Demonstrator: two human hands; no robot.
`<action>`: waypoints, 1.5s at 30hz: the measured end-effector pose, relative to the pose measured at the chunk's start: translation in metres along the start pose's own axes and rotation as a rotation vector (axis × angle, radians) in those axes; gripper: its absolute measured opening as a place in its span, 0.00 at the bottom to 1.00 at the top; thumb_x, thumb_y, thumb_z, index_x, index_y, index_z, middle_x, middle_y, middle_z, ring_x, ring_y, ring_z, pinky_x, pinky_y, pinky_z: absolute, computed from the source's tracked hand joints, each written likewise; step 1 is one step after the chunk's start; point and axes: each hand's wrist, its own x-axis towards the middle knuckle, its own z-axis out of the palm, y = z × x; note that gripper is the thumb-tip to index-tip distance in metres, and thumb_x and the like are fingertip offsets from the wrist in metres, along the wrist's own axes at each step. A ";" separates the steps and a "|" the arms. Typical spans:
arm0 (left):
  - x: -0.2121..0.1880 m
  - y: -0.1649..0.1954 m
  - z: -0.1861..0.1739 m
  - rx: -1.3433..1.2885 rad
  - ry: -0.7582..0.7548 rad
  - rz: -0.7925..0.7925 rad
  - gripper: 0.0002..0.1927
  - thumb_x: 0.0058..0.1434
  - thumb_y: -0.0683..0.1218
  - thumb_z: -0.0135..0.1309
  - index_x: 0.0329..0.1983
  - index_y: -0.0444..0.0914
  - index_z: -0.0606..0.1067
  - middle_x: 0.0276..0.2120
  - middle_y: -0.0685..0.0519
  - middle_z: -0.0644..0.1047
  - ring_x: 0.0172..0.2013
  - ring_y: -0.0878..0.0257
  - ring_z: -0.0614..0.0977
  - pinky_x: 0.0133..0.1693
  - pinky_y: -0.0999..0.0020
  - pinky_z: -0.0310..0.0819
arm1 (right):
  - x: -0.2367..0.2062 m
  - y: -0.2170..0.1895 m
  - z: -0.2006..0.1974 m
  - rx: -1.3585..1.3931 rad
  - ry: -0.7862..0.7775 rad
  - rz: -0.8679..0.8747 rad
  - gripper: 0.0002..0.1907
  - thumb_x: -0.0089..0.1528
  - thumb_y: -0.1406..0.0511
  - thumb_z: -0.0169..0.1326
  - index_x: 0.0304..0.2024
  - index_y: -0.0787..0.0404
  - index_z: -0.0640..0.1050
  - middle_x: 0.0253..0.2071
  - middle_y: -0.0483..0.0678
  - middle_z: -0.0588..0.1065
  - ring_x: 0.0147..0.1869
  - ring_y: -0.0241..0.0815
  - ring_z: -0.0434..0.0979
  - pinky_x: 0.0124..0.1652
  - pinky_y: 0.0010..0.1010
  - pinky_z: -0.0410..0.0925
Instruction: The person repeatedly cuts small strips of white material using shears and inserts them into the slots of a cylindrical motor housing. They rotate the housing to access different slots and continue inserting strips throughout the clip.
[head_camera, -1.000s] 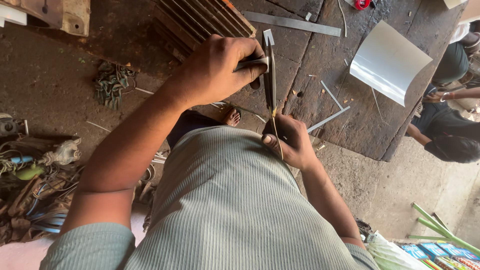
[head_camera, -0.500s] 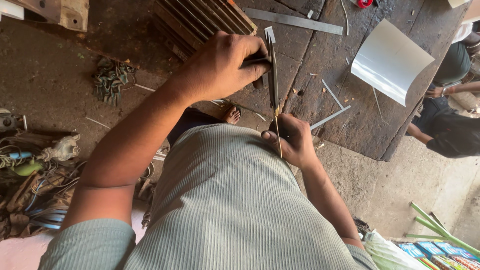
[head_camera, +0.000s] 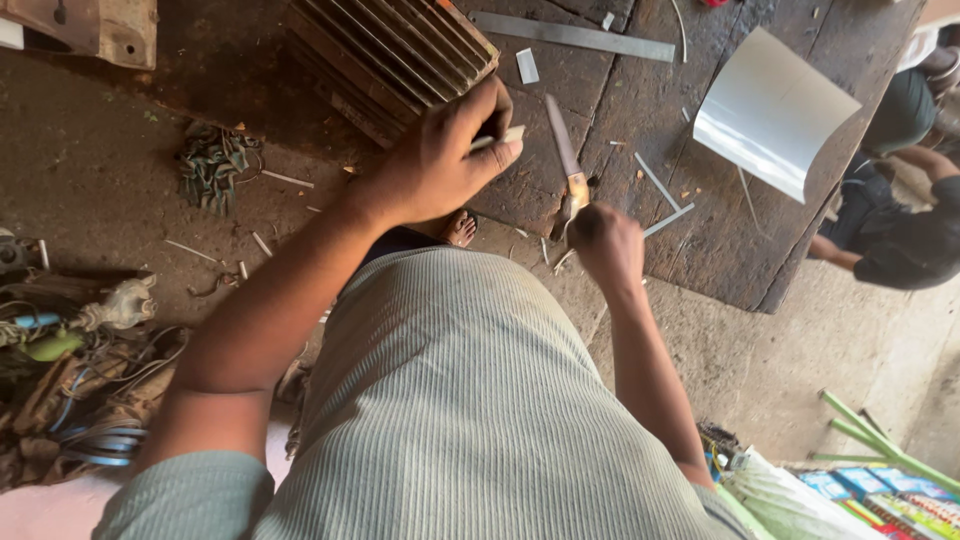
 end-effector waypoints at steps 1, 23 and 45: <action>-0.003 -0.002 0.006 -0.015 -0.006 -0.012 0.14 0.76 0.50 0.55 0.47 0.36 0.67 0.37 0.52 0.76 0.40 0.64 0.83 0.42 0.70 0.84 | 0.006 0.008 0.002 -0.058 0.010 0.045 0.21 0.68 0.52 0.59 0.33 0.63 0.80 0.27 0.47 0.76 0.23 0.37 0.72 0.21 0.30 0.67; -0.005 0.040 0.039 -0.052 0.185 -0.063 0.09 0.66 0.39 0.62 0.48 0.38 0.77 0.42 0.52 0.83 0.43 0.62 0.87 0.44 0.69 0.84 | -0.005 -0.104 -0.125 0.944 0.319 -0.341 0.06 0.65 0.76 0.62 0.43 0.68 0.80 0.46 0.50 0.78 0.51 0.36 0.83 0.50 0.27 0.79; 0.005 0.029 0.058 -0.192 0.129 -0.041 0.06 0.72 0.42 0.57 0.48 0.37 0.74 0.43 0.55 0.77 0.44 0.66 0.82 0.46 0.70 0.82 | 0.001 -0.082 -0.105 1.042 0.421 -0.324 0.06 0.66 0.77 0.60 0.45 0.68 0.78 0.46 0.49 0.75 0.49 0.34 0.79 0.47 0.24 0.76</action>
